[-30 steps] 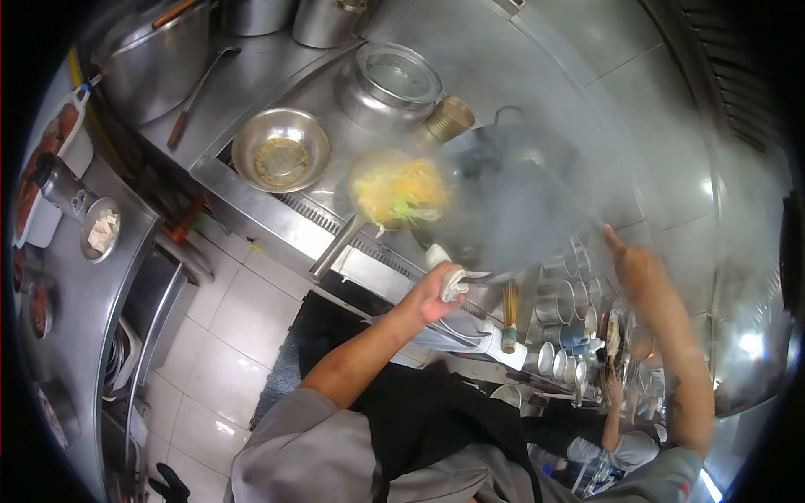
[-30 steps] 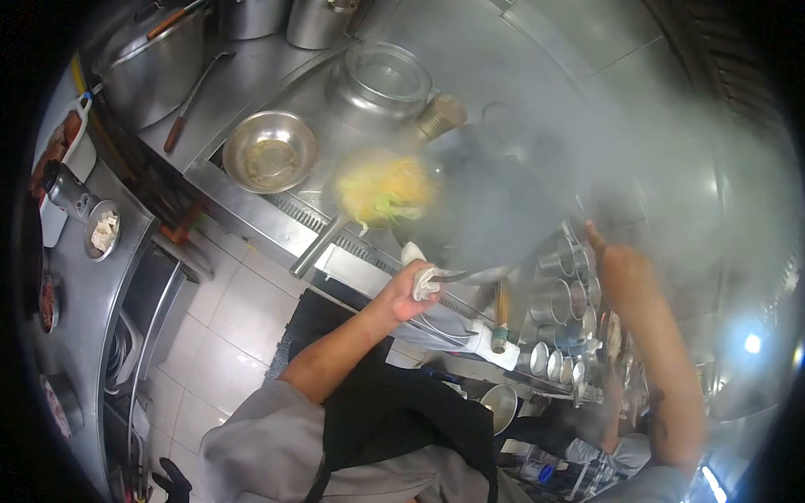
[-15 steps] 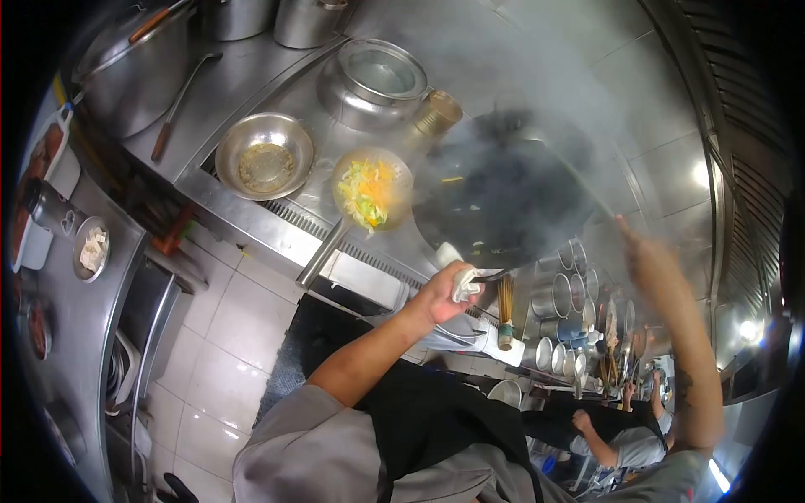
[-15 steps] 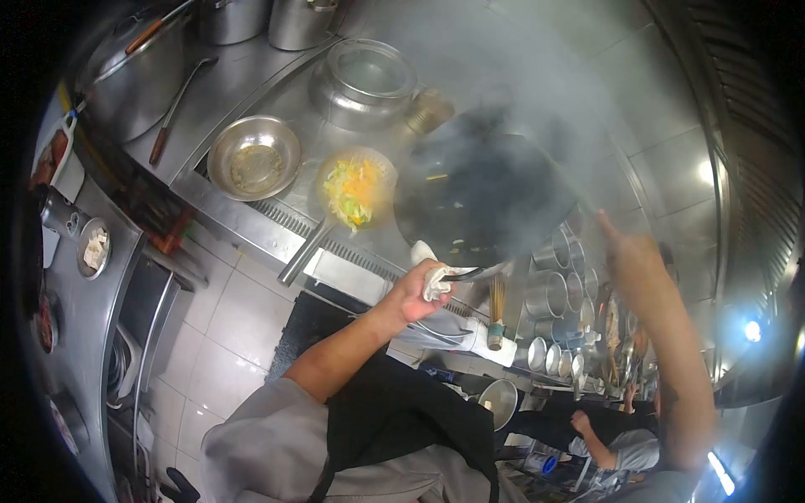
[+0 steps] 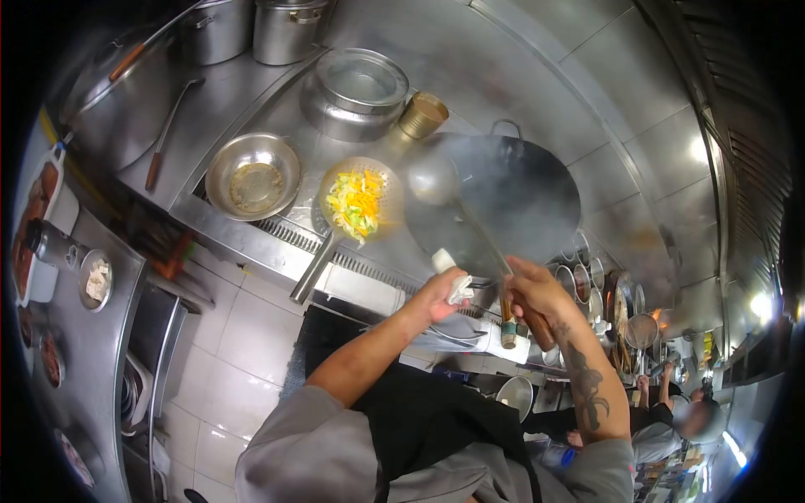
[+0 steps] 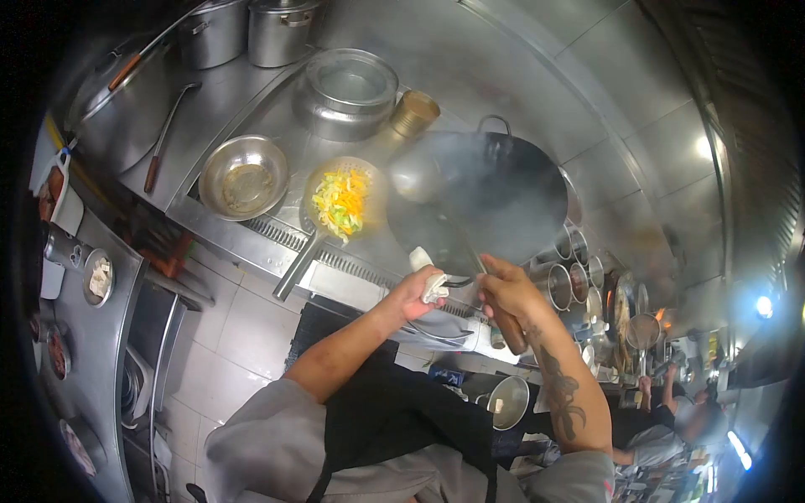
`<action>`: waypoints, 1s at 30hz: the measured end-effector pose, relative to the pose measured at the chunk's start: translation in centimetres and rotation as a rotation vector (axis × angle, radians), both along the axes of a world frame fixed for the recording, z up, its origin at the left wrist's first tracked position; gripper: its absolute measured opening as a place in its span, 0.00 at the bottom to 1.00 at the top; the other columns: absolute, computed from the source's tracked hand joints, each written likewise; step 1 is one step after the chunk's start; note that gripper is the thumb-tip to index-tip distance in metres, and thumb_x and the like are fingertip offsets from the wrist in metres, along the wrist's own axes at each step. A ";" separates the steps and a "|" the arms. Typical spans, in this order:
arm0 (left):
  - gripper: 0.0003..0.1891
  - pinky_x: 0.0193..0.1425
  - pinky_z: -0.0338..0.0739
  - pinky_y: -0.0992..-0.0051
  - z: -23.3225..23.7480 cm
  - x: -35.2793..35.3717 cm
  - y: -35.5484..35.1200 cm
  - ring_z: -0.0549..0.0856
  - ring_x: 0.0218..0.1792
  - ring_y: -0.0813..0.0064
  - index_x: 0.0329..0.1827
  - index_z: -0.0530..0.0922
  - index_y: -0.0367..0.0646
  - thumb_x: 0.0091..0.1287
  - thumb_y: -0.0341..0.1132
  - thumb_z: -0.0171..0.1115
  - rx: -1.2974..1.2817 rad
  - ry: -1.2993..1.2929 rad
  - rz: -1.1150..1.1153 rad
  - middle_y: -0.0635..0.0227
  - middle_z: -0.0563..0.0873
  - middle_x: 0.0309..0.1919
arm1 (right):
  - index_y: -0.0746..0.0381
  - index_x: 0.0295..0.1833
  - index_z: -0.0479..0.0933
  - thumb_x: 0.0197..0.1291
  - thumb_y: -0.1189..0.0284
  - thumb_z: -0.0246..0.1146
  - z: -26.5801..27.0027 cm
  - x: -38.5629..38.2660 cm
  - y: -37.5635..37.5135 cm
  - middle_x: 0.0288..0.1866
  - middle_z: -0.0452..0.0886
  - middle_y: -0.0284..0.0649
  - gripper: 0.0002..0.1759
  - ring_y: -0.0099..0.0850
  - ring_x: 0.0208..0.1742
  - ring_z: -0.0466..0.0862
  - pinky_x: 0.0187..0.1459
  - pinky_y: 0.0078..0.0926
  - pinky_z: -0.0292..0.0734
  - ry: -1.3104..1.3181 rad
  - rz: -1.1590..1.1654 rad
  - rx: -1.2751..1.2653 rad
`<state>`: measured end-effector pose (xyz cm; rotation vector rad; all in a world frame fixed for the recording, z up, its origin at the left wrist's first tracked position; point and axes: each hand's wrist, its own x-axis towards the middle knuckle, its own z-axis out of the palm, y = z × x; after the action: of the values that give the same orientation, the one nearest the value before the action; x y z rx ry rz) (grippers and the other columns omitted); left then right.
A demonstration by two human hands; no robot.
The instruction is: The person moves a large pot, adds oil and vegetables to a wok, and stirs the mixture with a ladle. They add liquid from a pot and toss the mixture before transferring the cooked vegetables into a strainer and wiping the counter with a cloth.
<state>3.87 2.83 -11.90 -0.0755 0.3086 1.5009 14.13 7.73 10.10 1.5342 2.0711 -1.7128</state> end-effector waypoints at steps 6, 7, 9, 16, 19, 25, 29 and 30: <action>0.07 0.25 0.75 0.72 -0.7 -0.2 0.9 0.80 0.28 0.71 0.37 0.73 0.45 0.65 0.37 0.59 -0.022 -0.034 -0.003 0.67 0.79 0.28 | 0.60 0.72 0.63 0.68 0.74 0.53 1.1 3.4 0.7 0.24 0.73 0.33 0.26 0.21 0.17 0.72 0.19 0.20 0.69 -0.010 0.035 0.177; 0.07 0.25 0.74 0.73 -0.5 -0.3 0.9 0.80 0.27 0.71 0.37 0.73 0.45 0.65 0.37 0.59 -0.020 -0.041 -0.003 0.67 0.79 0.28 | 0.58 0.72 0.63 0.68 0.75 0.53 0.8 3.9 1.0 0.23 0.73 0.33 0.27 0.22 0.16 0.72 0.19 0.20 0.69 -0.039 0.016 0.219; 0.06 0.25 0.74 0.73 -0.3 -0.3 1.0 0.81 0.28 0.71 0.37 0.74 0.45 0.65 0.37 0.58 -0.024 -0.040 -0.018 0.68 0.80 0.28 | 0.54 0.73 0.63 0.68 0.76 0.53 -0.6 4.9 1.8 0.23 0.73 0.33 0.27 0.22 0.16 0.72 0.18 0.20 0.70 -0.101 -0.024 0.301; 0.06 0.25 0.74 0.73 -0.5 -0.2 0.9 0.83 0.30 0.72 0.37 0.74 0.46 0.66 0.38 0.56 -0.013 -0.048 -0.062 0.69 0.80 0.28 | 0.64 0.71 0.62 0.66 0.74 0.58 -0.6 1.5 -3.1 0.27 0.75 0.33 0.28 0.21 0.17 0.73 0.19 0.20 0.69 0.084 -0.058 -0.141; 0.06 0.25 0.74 0.72 0.0 -0.1 0.2 0.82 0.29 0.72 0.37 0.74 0.46 0.65 0.38 0.57 -0.043 -0.024 -0.039 0.69 0.80 0.28 | 0.67 0.70 0.62 0.66 0.73 0.58 -0.7 2.1 -3.6 0.27 0.75 0.33 0.29 0.20 0.18 0.73 0.20 0.19 0.68 0.145 0.011 -0.051; 0.08 0.24 0.74 0.71 0.4 0.5 2.4 0.81 0.28 0.69 0.40 0.73 0.46 0.62 0.37 0.59 -0.176 0.237 0.104 0.68 0.79 0.29 | 0.69 0.67 0.66 0.68 0.72 0.57 -6.2 9.2 -0.3 0.25 0.75 0.30 0.24 0.18 0.18 0.72 0.21 0.18 0.68 0.229 0.001 0.796; 0.11 0.19 0.73 0.67 1.4 1.3 5.5 0.82 0.25 0.67 0.43 0.74 0.42 0.60 0.35 0.59 -0.316 0.439 0.137 0.62 0.81 0.30 | 0.66 0.62 0.68 0.70 0.74 0.51 -4.6 13.1 0.1 0.22 0.71 0.29 0.17 0.17 0.15 0.70 0.17 0.15 0.65 0.348 -0.209 0.560; 0.11 0.18 0.74 0.68 1.4 1.7 6.3 0.82 0.25 0.67 0.43 0.74 0.41 0.60 0.35 0.58 -0.340 0.478 0.152 0.62 0.81 0.31 | 0.67 0.58 0.69 0.68 0.75 0.52 -4.2 13.9 0.1 0.22 0.71 0.29 0.15 0.17 0.15 0.70 0.17 0.16 0.65 0.403 -0.275 0.466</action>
<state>5.53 9.10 -10.48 -0.0089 0.9599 1.5931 28.03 7.85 5.88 1.7810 2.7308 -1.8466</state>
